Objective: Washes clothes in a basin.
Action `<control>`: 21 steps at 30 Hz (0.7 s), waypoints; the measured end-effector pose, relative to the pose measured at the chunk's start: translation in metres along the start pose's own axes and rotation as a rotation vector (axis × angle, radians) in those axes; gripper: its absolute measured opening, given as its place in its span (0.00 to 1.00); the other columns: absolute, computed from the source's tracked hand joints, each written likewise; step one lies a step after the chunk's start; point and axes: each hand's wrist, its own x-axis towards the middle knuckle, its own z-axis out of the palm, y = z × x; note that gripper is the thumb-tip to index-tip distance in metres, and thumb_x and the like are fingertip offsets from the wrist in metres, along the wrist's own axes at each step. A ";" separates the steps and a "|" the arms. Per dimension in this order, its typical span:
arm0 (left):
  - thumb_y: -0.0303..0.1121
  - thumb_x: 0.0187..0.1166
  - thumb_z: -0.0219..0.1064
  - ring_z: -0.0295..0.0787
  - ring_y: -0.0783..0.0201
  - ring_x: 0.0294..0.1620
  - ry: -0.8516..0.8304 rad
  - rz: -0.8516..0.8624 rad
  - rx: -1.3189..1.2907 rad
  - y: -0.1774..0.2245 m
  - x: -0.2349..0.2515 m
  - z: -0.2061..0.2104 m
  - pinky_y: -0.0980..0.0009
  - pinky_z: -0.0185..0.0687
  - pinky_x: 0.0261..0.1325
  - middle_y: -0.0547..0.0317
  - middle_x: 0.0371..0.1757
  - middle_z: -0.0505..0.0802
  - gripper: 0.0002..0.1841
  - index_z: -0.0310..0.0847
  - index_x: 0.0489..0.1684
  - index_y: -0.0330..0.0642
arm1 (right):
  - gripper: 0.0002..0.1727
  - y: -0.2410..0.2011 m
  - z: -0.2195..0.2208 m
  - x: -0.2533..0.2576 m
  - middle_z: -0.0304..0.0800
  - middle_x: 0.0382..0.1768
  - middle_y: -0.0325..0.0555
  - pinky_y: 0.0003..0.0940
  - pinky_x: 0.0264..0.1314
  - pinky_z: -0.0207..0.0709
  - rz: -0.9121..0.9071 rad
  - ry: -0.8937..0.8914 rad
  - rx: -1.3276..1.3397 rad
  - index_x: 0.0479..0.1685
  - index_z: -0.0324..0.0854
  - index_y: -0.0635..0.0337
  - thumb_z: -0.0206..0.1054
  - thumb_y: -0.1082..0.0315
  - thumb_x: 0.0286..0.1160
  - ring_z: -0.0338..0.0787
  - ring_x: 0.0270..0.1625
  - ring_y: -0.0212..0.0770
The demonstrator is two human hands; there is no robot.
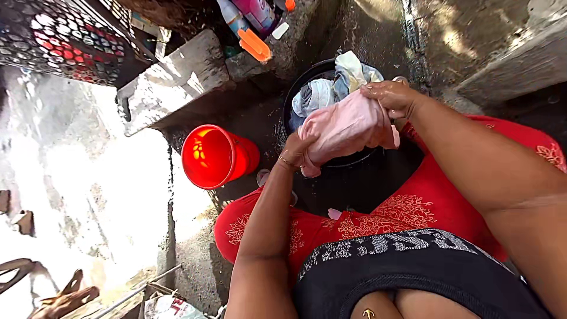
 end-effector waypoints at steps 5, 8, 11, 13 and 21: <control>0.22 0.72 0.73 0.91 0.61 0.49 0.003 -0.064 0.089 0.001 0.015 0.001 0.59 0.89 0.58 0.47 0.50 0.92 0.20 0.77 0.63 0.29 | 0.19 -0.001 0.010 0.013 0.89 0.40 0.40 0.32 0.47 0.88 0.044 -0.013 0.153 0.67 0.76 0.57 0.46 0.55 0.96 0.91 0.41 0.31; 0.23 0.79 0.66 0.92 0.63 0.47 0.062 -0.026 0.002 0.003 0.019 0.002 0.61 0.89 0.57 0.51 0.47 0.92 0.13 0.78 0.59 0.31 | 0.18 -0.001 0.012 0.020 0.89 0.39 0.38 0.31 0.46 0.88 0.068 0.049 0.186 0.63 0.78 0.55 0.49 0.54 0.95 0.91 0.40 0.31; 0.24 0.83 0.63 0.91 0.64 0.48 0.107 -0.012 -0.087 0.007 0.019 0.004 0.62 0.89 0.58 0.52 0.48 0.92 0.13 0.75 0.62 0.33 | 0.20 -0.002 0.011 0.024 0.90 0.41 0.40 0.32 0.48 0.88 0.075 0.044 0.203 0.68 0.76 0.57 0.48 0.54 0.96 0.92 0.42 0.32; 0.24 0.83 0.64 0.92 0.65 0.48 0.122 -0.017 -0.104 0.011 0.018 0.005 0.62 0.89 0.58 0.53 0.48 0.92 0.13 0.76 0.63 0.34 | 0.20 -0.002 0.012 0.025 0.90 0.41 0.41 0.32 0.48 0.89 0.080 0.050 0.214 0.67 0.76 0.57 0.48 0.54 0.95 0.93 0.42 0.32; 0.23 0.83 0.62 0.92 0.65 0.48 0.149 -0.021 -0.120 0.010 0.017 0.008 0.63 0.89 0.57 0.53 0.48 0.92 0.13 0.76 0.62 0.34 | 0.19 0.000 0.014 0.024 0.89 0.40 0.40 0.34 0.49 0.88 0.078 0.015 0.118 0.61 0.78 0.56 0.54 0.51 0.93 0.91 0.42 0.33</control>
